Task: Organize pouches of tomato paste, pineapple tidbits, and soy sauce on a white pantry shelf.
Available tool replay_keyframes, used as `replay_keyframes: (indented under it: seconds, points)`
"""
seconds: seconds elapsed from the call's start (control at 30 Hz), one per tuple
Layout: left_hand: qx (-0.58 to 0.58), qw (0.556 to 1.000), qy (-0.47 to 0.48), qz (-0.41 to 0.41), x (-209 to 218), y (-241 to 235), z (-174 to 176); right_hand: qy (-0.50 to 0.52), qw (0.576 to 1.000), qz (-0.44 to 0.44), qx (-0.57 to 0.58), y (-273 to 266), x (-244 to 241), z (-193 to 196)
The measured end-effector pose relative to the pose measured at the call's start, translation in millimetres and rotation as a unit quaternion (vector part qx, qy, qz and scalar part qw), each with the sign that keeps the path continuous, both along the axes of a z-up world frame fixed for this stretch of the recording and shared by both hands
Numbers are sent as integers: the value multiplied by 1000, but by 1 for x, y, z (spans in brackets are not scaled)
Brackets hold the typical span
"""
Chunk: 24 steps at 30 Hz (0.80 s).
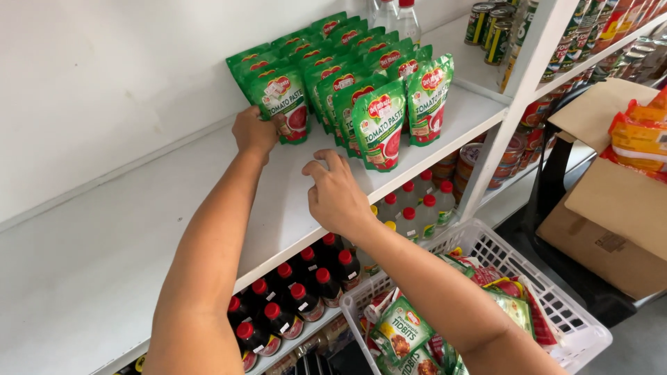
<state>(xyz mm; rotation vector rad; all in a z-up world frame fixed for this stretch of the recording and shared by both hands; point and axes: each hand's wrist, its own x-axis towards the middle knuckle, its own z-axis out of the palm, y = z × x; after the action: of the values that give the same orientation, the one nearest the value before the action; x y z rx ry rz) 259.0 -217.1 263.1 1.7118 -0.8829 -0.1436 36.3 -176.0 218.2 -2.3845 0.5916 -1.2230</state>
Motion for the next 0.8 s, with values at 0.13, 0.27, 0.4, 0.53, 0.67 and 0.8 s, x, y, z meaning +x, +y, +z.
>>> replay_keyframes:
  seconds: [0.13, 0.27, 0.4, 0.53, 0.67, 0.8]
  points:
    - [-2, 999, -42, 14, 1, 0, -3, -2, 1000, -3, 5, 1, 0, 1]
    - [30, 997, -65, 36, 14, -11, -12, -21, 1000, -15, 6, 2, 0, 3]
    - [56, 993, -50, 94, 19, -5, -11, -37, 999, -22, 30, 5, -1, 5]
    - [50, 990, -20, 130, -9, 31, 10, -46, 999, -10, 14, -2, -4, 1]
    - [-128, 972, -190, 54, -62, 90, 16, -152, 981, 113, 40, 4, -39, -8]
    - [-172, 941, -287, -57, -151, 182, 8, -174, 975, 110, -86, 42, -111, -40]
